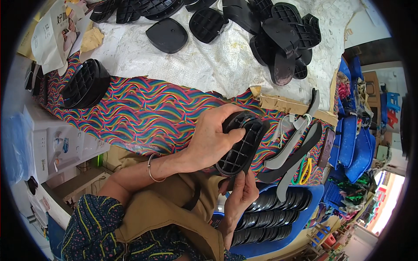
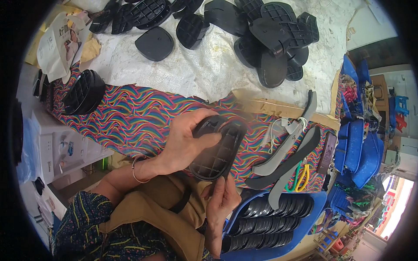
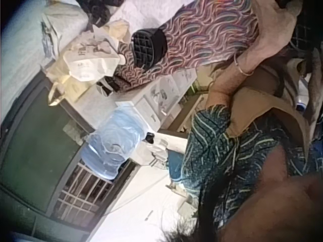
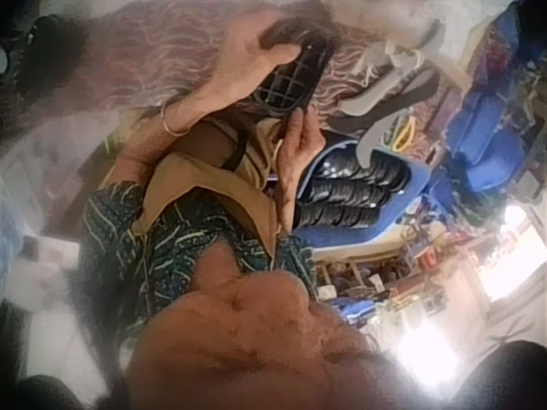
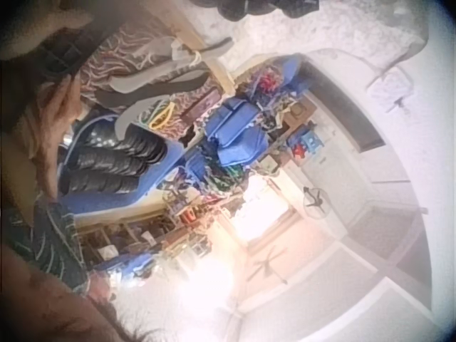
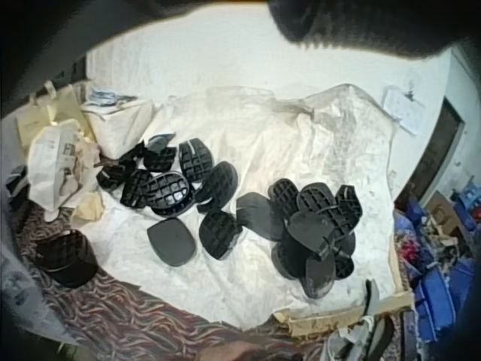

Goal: The person assembles black slipper soles with straps by hand. They pick up a sole, thread a strap through the sole's holes, and pull it tight to secure it. The person repeats this process for multiple units, placing the finished slippers aside.

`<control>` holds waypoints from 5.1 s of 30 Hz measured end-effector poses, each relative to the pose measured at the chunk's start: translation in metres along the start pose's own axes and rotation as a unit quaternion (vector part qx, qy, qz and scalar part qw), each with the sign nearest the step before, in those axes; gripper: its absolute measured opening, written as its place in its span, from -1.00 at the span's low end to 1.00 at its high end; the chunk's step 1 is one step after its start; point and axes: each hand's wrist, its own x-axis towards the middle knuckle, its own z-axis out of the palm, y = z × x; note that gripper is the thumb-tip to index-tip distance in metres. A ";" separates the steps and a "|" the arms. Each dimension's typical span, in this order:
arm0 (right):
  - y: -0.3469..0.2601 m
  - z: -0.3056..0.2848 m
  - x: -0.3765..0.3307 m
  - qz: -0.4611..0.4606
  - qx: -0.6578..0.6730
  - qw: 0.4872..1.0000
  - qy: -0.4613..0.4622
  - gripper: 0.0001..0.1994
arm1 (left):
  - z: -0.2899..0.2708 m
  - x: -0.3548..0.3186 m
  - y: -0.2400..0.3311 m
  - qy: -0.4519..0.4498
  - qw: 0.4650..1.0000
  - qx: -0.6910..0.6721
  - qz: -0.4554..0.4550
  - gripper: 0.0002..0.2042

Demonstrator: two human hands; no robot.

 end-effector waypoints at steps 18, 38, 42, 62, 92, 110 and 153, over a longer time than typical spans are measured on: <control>-0.008 -0.007 0.014 0.060 0.116 0.991 0.015 -0.75 | 0.025 -0.032 0.004 0.059 0.994 -0.062 0.068 -0.70; -0.046 -0.033 0.053 -0.319 -0.289 0.866 -0.254 -0.59 | -0.024 0.041 0.018 -0.639 0.737 0.213 -0.046 -0.23; -0.031 -0.053 0.055 -0.198 -0.196 0.921 -0.271 -0.61 | -0.024 0.025 0.027 -0.570 0.758 0.317 -0.036 -0.31; -0.064 -0.118 0.064 0.118 -0.009 0.964 -0.237 -0.92 | -0.036 -0.020 0.050 -0.472 0.828 0.295 0.063 -0.20; 0.021 -0.022 -0.013 0.129 0.505 0.851 -0.065 -0.82 | -0.023 -0.028 0.032 -0.189 0.982 0.018 -0.001 -0.65; 0.028 -0.005 0.017 0.067 0.445 0.892 0.048 -0.84 | 0.017 -0.007 0.017 -0.144 0.989 0.014 0.017 -0.69; 0.008 -0.034 0.001 0.149 0.257 0.950 -0.094 -0.57 | 0.041 -0.016 -0.005 -0.052 0.952 0.094 0.285 -0.70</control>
